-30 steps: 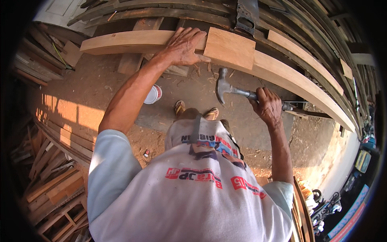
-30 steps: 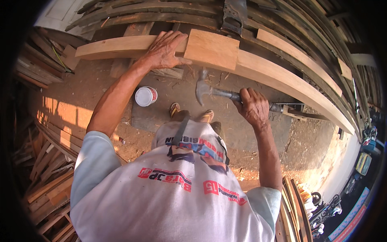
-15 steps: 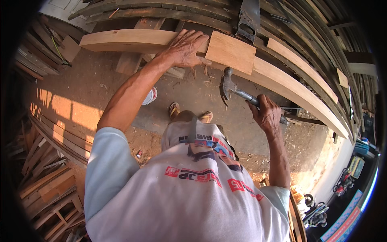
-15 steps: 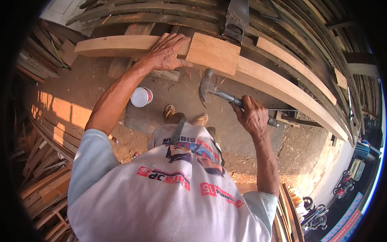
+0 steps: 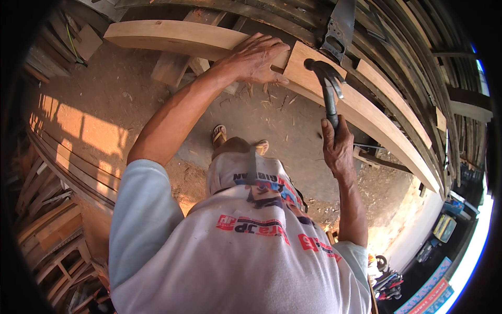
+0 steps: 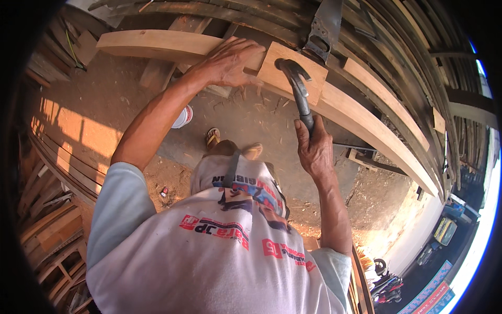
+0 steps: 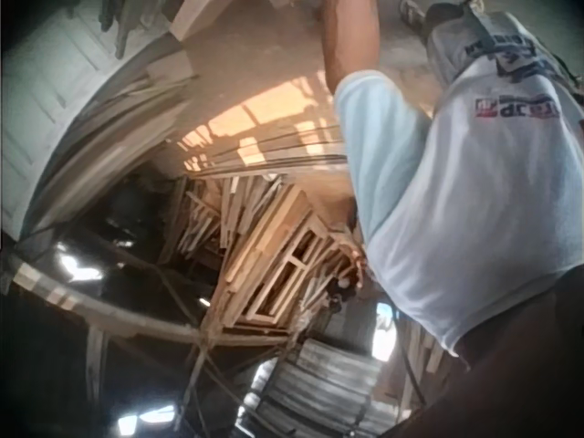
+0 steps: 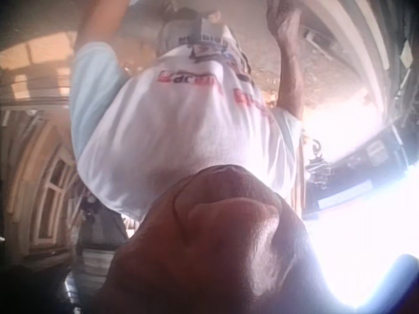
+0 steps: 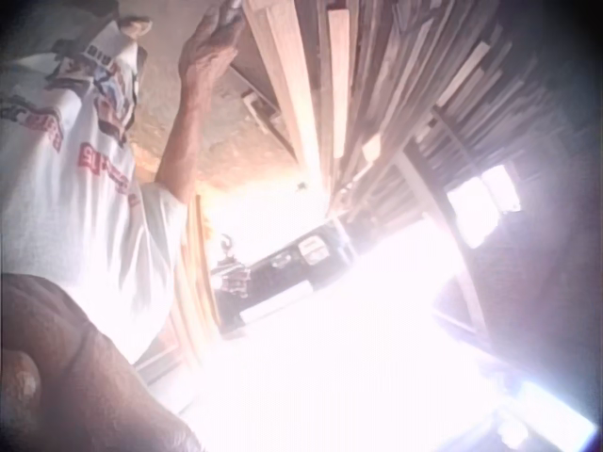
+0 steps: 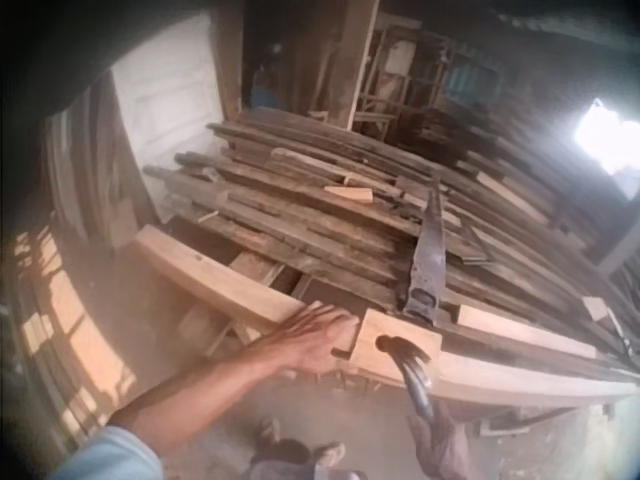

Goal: The person assembles wooden pieces by aligning them on a workbench, hammering nails to join them, and applying white adhesive to the joints. The person uses a hammer, a chisel, and a small brush to complete the assembly.

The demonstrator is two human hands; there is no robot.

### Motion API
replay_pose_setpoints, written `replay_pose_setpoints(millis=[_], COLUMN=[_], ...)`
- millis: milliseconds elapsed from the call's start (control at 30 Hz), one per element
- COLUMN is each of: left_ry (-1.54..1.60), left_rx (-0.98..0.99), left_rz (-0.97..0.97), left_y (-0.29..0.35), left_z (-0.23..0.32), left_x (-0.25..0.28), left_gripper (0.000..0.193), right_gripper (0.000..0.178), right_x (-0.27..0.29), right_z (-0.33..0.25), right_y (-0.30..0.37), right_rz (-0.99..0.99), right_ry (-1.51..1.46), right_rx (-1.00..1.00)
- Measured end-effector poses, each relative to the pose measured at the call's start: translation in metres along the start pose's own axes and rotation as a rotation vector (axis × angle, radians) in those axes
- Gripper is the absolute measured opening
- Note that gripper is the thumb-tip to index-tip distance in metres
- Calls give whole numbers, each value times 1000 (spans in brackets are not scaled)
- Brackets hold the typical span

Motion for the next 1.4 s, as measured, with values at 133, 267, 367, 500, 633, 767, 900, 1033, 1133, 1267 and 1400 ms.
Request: replay_pose_setpoints(millis=[133,267,367,500,633,767,900,1033,1133,1267,1400], left_ry=[3,-5,-2,-21,12,-16,-29,-33,-19,-55,-44], left_rx=[-1,-20,-12,14,-1,-17,-11,-29,-12,-6,-15], left_rz=[-4,-3,-24,-5,-52,-30,-29,-9,-36,-59,-41], left_y=[-3,2,0,0,-2,0,-2,-3,-2,-2,-4], left_z=[-1,-4,1,-2,-1,-3,1,-3,-2,-2,-4], left_x=[3,-5,1,-7,-2,-6,-4,-7,-3,-3,-11], left_gripper=[96,96,97,98,98,96,94,95,96,98,101], right_gripper=[60,60,54,49,59,62,53,55,62,51,49], right_x=[-6,2,-3,-21,-15,-9,-19,-31,-23,-19,-41], right_z=[1,-28,-22,-6,-15,-26,-28,-13,-21,-36,-12], right_y=[-6,-4,-7,-20,-18,-9,-4,-8,-6,-2,-7], right_rz=[-62,22,85,6,7,76,74,1,16,129,110], right_ry=[89,59,14,108,78,11,27,106,14,-12,127], right_rx=[-16,-25,13,-21,-105,-85,-63,-94,-113,-68,43])
Point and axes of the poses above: each hand's wrist, its own y-axis away from the middle knuckle, its own x-axis out of the back of the hand, z = x × y, the point moved 5 cm from there along -y, towards the middle knuckle, and after that the axes turned 10 degrees about -y, right-handed, at the moved point
